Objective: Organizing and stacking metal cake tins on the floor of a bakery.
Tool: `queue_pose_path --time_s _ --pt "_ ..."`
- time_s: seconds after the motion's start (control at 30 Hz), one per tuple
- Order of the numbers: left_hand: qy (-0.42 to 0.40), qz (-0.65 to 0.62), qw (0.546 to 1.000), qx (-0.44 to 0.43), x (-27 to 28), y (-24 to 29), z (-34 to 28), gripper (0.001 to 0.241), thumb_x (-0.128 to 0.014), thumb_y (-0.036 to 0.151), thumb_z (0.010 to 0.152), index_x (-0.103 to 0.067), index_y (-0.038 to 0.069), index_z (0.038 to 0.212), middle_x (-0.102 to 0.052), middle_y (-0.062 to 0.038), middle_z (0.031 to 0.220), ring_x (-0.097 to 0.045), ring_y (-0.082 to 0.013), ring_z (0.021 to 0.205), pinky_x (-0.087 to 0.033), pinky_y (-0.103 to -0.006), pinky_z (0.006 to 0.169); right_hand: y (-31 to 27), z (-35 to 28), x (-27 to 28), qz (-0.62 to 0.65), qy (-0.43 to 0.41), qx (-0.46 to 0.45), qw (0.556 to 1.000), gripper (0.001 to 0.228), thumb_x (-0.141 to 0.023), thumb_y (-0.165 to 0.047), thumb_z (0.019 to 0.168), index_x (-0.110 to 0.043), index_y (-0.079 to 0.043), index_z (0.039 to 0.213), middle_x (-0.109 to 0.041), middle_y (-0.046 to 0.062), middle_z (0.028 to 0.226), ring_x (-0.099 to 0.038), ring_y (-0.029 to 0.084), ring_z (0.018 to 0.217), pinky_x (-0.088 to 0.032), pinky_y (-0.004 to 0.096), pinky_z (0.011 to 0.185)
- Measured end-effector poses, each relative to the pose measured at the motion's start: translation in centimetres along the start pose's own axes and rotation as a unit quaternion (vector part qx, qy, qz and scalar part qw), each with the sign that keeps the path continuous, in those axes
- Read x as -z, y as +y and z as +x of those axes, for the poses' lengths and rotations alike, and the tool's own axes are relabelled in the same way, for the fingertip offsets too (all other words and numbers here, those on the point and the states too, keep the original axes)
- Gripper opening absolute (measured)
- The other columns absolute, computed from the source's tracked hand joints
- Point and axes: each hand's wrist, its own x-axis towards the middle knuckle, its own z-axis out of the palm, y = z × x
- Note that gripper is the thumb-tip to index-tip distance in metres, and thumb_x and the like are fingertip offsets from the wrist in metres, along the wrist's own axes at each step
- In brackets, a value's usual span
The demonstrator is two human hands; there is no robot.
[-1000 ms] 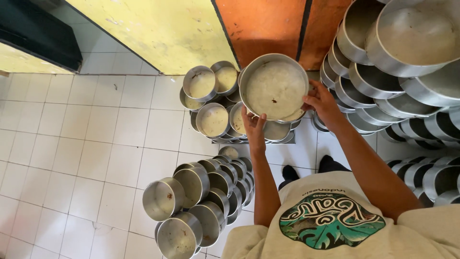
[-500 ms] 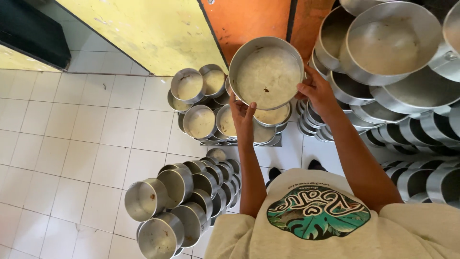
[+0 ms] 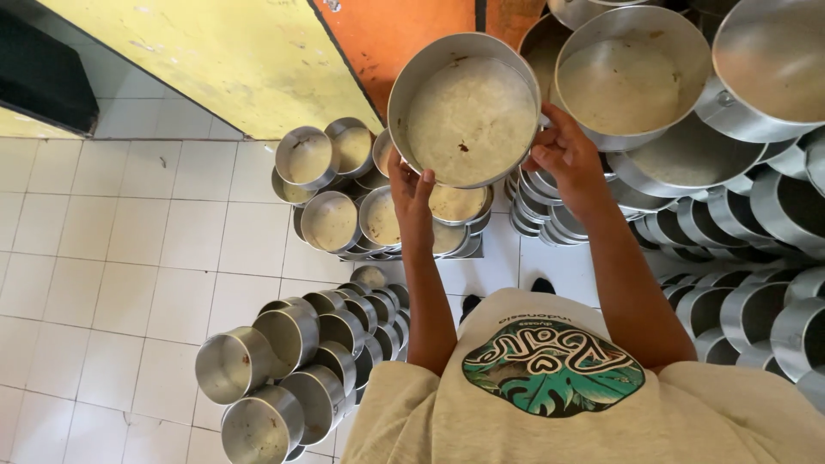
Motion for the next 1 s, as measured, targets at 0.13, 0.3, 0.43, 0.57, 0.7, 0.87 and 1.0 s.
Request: queue_pose_path --time_s 0.13,0.3,0.43,0.57,0.7,0.87,1.0 --pt "-0.017 -0.006 1.000 0.008 -2.0 0.2 0.0 0.077 -0.070 0.030 0.094 -0.035 0.007 0.159 -0.053 -0.008 0.129 -0.050 -0.0178 0.114 -0.044 -0.0357 0.104 -0.6 -0.6 1.9 0.030 0.014 0.013 0.999 0.066 -0.062 -0.014 0.102 -0.037 -0.003 0.161 -0.066 0.006 0.115 -0.065 0.013 0.104 -0.056 0.031 0.094" --pt "-0.052 -0.021 0.998 -0.007 -4.3 -0.6 0.0 0.076 -0.071 0.029 0.096 -0.036 0.005 0.159 -0.053 -0.010 0.134 -0.050 -0.0194 0.120 -0.042 -0.0361 0.109 -2.8 -1.8 3.5 0.014 0.056 0.000 0.998 0.064 -0.060 -0.013 0.099 -0.041 -0.003 0.160 -0.066 0.008 0.107 -0.066 0.016 0.095 -0.056 0.032 0.091" --pt "-0.070 -0.023 0.997 0.002 -6.5 -1.0 0.0 0.076 -0.070 0.029 0.096 -0.035 0.005 0.159 -0.054 -0.011 0.133 -0.052 -0.0201 0.121 -0.044 -0.0368 0.108 -4.8 -2.8 5.0 -0.009 0.092 -0.011 0.996 0.064 -0.061 -0.015 0.098 -0.041 -0.003 0.158 -0.066 0.006 0.108 -0.067 0.016 0.098 -0.058 0.033 0.091" --pt "-0.089 -0.020 0.996 0.017 -9.4 -0.6 -0.2 0.074 -0.069 0.028 0.096 -0.035 0.005 0.158 -0.055 -0.011 0.133 -0.054 -0.0205 0.123 -0.045 -0.0373 0.109 -4.8 -4.1 7.6 -0.009 0.110 0.027 0.994 0.062 -0.061 -0.015 0.101 -0.042 -0.002 0.159 -0.065 0.007 0.108 -0.066 0.016 0.098 -0.056 0.032 0.092" --pt "-0.093 -0.014 0.994 0.050 -12.7 -0.6 -0.3 0.071 -0.067 0.025 0.097 -0.037 0.004 0.158 -0.056 -0.011 0.129 -0.053 -0.0204 0.117 -0.044 -0.0360 0.102 -4.9 -5.0 10.4 -0.004 0.131 0.054 0.990 0.057 -0.061 -0.014 0.105 -0.045 0.000 0.158 -0.065 0.006 0.108 -0.065 0.015 0.100 -0.055 0.031 0.093" --pt "-0.108 -0.033 0.992 0.052 -16.2 -1.8 -0.2 0.067 -0.064 0.022 0.098 -0.040 0.002 0.157 -0.056 -0.008 0.125 -0.052 -0.0178 0.111 -0.044 -0.0332 0.096 -6.5 -5.9 12.7 -0.008 0.170 0.053 0.984 0.056 -0.059 -0.011 0.103 -0.046 0.000 0.156 -0.066 0.006 0.110 -0.067 0.015 0.101 -0.057 0.032 0.094" --pt "-0.117 -0.047 0.990 0.061 -18.9 -2.4 -0.3 0.064 -0.063 0.020 0.099 -0.038 0.002 0.156 -0.055 -0.005 0.122 -0.051 -0.0157 0.108 -0.045 -0.0313 0.095 -6.6 -6.7 15.5 -0.044 0.178 0.076 0.980 0.054 -0.058 -0.010 0.106 -0.047 0.000 0.157 -0.065 0.007 0.109 -0.067 0.017 0.103 -0.055 0.032 0.096"
